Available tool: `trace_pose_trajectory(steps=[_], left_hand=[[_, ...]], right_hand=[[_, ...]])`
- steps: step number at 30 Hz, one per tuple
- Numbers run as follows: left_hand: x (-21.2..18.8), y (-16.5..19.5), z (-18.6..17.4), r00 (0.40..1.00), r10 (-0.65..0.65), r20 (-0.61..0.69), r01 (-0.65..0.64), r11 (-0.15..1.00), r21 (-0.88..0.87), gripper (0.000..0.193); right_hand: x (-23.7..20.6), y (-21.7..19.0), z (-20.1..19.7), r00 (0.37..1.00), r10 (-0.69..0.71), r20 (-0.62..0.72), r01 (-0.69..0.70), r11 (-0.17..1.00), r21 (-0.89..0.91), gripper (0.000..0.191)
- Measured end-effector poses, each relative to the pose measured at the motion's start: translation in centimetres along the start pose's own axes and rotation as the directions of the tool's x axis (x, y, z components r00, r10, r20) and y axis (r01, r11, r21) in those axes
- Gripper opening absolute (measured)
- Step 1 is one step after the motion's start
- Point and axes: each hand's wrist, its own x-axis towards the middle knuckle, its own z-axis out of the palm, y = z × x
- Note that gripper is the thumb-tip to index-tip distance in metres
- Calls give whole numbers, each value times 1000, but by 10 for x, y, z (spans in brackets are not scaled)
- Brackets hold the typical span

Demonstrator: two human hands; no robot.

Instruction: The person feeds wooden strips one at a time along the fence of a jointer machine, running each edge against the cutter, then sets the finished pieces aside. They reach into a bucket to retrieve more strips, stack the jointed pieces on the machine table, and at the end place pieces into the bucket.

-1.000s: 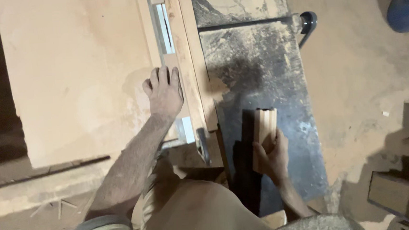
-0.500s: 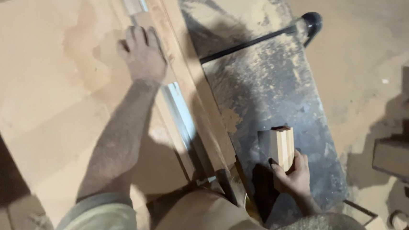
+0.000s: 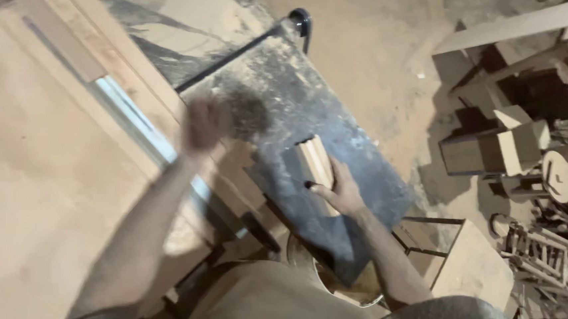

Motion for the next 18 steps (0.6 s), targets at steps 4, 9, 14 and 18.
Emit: trace_pose_trajectory(steps=[4,9,14,18], left_hand=[[-89,33,138,874,-218,435,60,936,347,55],[-117,44,183,863,-295,411,129,914,384,78],[-121,48,177,845,-197,497,252,967,-45,36],[-125,70,147,992,-73,102,78,996,-52,32]], right_hand=[[5,3,5,999,-37,-9,37,999,-2,103],[8,17,12,992,-112,-62,112,994,1,99],[14,17,13,976,-188,-109,195,979,58,81],[18,2,5,996,-87,-21,89,989,122,45]])
